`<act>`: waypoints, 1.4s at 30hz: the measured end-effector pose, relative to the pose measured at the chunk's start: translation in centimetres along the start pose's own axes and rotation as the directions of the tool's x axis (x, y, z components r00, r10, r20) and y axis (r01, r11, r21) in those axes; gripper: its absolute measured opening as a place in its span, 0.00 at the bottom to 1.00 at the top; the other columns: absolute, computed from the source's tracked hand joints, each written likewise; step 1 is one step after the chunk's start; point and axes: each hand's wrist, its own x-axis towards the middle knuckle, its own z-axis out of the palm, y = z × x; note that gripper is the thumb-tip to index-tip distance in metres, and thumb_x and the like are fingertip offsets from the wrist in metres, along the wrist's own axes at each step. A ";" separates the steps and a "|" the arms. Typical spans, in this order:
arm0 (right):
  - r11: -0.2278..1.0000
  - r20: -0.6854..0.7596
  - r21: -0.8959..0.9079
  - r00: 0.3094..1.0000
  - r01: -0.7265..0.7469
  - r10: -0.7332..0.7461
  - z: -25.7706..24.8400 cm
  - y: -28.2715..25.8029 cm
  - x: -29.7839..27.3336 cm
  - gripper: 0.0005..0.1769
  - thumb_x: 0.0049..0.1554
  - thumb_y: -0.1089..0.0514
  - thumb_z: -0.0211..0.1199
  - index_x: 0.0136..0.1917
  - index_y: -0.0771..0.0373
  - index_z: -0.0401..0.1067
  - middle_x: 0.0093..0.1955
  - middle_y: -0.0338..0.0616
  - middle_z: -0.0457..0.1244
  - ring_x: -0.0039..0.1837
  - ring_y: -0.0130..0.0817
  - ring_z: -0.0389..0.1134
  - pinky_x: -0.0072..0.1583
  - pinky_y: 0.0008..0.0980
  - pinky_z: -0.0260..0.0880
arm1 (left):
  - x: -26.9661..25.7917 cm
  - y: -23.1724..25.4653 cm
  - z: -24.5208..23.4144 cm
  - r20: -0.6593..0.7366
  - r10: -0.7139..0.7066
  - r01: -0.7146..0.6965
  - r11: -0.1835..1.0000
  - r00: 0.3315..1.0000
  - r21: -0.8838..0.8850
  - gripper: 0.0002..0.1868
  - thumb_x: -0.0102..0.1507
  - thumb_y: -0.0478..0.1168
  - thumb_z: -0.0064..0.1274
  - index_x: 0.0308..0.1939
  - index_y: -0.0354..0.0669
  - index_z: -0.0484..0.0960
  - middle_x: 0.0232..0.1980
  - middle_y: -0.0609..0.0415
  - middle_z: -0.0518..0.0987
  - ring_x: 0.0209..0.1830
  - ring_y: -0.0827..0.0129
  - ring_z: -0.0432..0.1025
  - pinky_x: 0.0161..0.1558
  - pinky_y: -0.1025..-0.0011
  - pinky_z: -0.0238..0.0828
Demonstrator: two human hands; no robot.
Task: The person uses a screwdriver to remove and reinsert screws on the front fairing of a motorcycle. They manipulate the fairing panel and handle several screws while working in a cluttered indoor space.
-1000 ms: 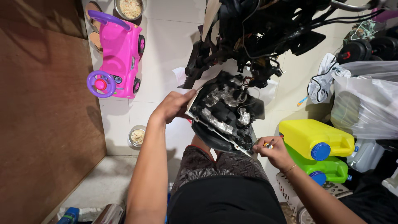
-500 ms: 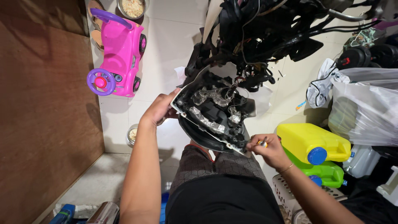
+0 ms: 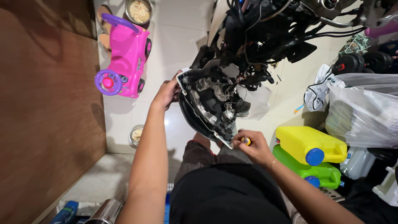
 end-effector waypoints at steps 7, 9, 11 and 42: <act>0.982 0.073 -0.174 0.995 0.076 -0.064 1.0 -3.0 1.3 0.14 0.50 0.61 0.69 0.50 0.64 0.77 0.37 0.43 0.68 0.40 0.30 0.69 0.46 0.29 0.70 | 1.9 -2.9 -0.6 -0.144 0.110 -0.130 0.981 0.983 -0.141 0.43 0.62 0.70 0.47 0.57 0.30 0.82 0.54 0.48 0.84 0.51 0.67 0.76 0.55 0.74 0.70; 0.960 0.083 -0.253 0.991 0.119 -0.101 0.7 -3.6 2.0 0.19 0.50 0.60 0.69 0.56 0.61 0.75 0.40 0.45 0.69 0.42 0.34 0.70 0.47 0.31 0.71 | 2.6 -3.8 -0.6 -0.155 0.140 -0.175 0.953 0.978 -0.246 0.41 0.61 0.69 0.48 0.65 0.41 0.74 0.58 0.49 0.82 0.55 0.68 0.75 0.58 0.73 0.67; 0.882 0.111 -0.390 0.965 0.264 -0.239 0.2 -4.0 2.9 0.26 0.50 0.59 0.70 0.62 0.60 0.73 0.45 0.48 0.70 0.46 0.38 0.73 0.50 0.34 0.72 | 3.2 -4.7 -0.8 -0.185 0.116 -0.169 0.938 0.976 -0.304 0.41 0.61 0.69 0.48 0.64 0.40 0.74 0.57 0.48 0.82 0.55 0.67 0.75 0.59 0.72 0.68; 0.213 0.561 -0.777 0.805 0.593 -0.194 -3.8 -5.9 8.0 0.25 0.50 0.51 0.67 0.60 0.57 0.74 0.33 0.53 0.69 0.38 0.53 0.72 0.42 0.50 0.71 | -12.0 -15.7 8.7 -0.603 -0.015 -0.354 0.797 0.798 -0.489 0.18 0.68 0.46 0.48 0.49 0.34 0.82 0.30 0.56 0.71 0.26 0.73 0.69 0.32 0.70 0.73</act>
